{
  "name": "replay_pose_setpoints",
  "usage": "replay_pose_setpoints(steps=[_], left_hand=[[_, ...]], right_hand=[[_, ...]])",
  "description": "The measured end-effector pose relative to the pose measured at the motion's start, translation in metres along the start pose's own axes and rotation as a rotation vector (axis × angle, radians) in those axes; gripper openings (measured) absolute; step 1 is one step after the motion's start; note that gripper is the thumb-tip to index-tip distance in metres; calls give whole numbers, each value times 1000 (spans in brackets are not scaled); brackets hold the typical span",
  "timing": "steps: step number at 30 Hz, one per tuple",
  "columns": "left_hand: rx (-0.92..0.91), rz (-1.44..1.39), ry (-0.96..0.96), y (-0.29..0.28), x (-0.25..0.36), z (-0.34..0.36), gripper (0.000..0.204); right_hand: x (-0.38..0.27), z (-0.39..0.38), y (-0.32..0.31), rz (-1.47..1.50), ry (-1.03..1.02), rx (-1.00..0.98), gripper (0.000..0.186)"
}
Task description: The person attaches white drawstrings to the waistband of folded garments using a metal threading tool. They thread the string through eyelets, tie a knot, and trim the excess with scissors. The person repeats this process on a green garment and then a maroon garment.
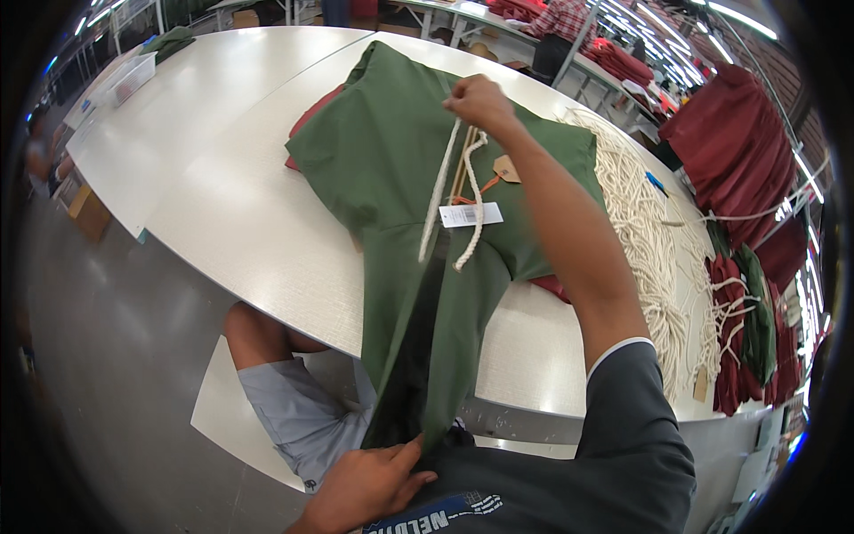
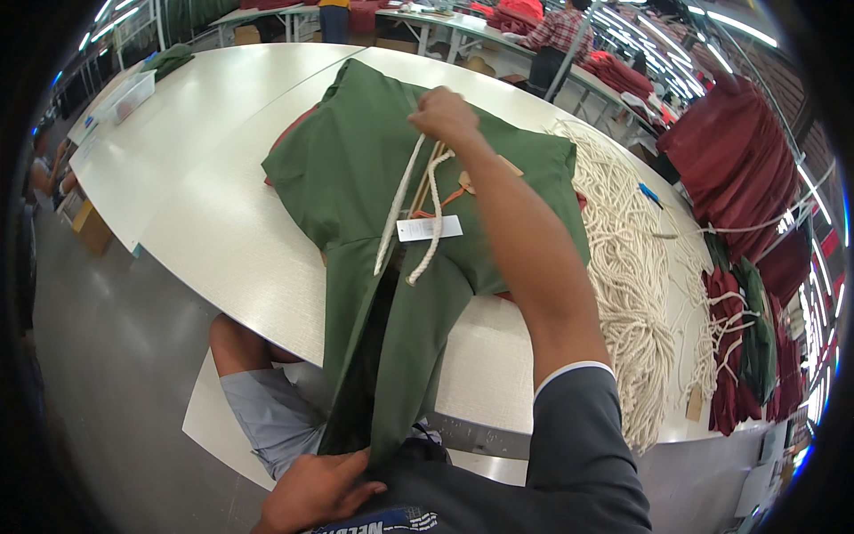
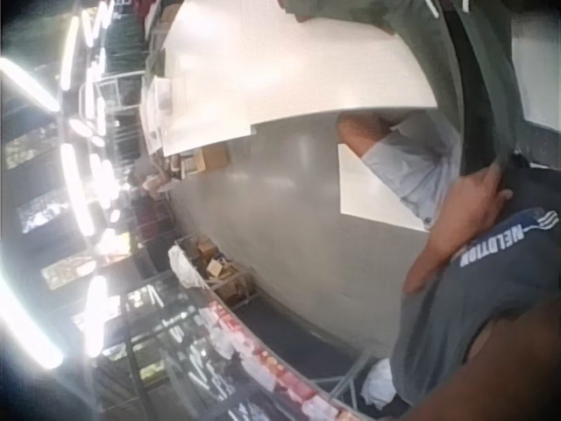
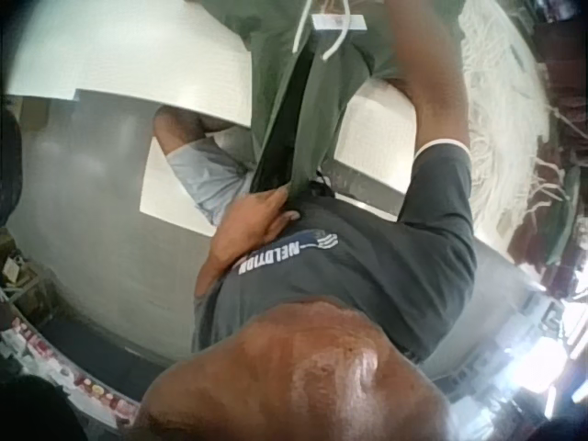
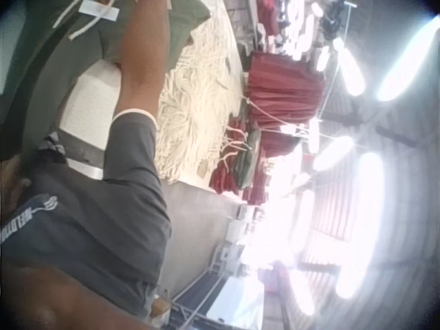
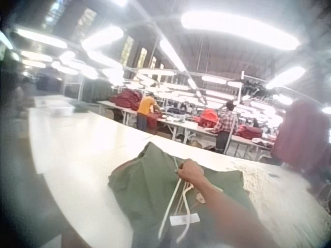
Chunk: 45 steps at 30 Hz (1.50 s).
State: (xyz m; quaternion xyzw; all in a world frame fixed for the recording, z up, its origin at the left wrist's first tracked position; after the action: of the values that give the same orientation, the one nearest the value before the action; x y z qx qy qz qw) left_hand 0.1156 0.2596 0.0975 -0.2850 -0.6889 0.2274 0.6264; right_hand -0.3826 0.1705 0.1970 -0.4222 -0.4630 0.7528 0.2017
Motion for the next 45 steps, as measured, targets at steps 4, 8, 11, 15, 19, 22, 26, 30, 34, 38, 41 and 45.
replay_pose_setpoints(steps=[4, 8, 11, 15, 19, 22, 26, 30, 34, 38, 41, 45], left_hand=[[-11, -44, 4, 1, 2, 1, 42], [20, -80, -7, -2, 3, -3, 43], [50, -88, -25, -5, 0, -8, 46], [48, -67, -116, -5, -10, -10, 48], [24, -16, -94, -2, -8, -8, 49], [33, -41, -21, -4, 3, -9, 47], [37, -60, -48, -10, 9, -10, 44], [-19, 8, -49, -2, 12, -1, 43], [39, -8, 6, -5, 11, 1, 41], [219, 32, -8, -43, -5, -6, 35], [421, 81, 49, -90, -3, 0, 23], [427, 303, 59, -132, 18, 54, 34]], right_hand=[[26, 18, -16, 58, 75, 74, 27], [46, 17, -5, 118, 116, 170, 27], [57, 15, 7, 147, 121, 197, 28], [60, 10, 12, 181, 62, 175, 30], [58, -3, 19, 214, 112, 183, 32], [43, -13, 24, 229, 33, 291, 33], [7, -19, 23, 183, -307, 368, 25], [-22, -18, 2, 244, -517, 445, 20], [-29, -31, -14, 252, -452, 384, 20], [-14, -80, -46, 464, -309, 358, 22], [-11, -125, -71, 783, -251, 241, 18], [-34, -186, -98, 1115, -378, 236, 16]])
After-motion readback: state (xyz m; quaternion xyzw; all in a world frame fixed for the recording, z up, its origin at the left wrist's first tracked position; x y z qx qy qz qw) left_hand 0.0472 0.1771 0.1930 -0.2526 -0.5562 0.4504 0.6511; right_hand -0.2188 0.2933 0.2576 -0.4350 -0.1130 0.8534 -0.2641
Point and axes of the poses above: each hand's wrist, its own z-axis towards the middle knuckle, its own y-axis out of the palm, x = y × z, the point moved 8 cm from there along z, towards the middle knuckle, and after that the axes turned 8 degrees about z, right-handed, at the moved point
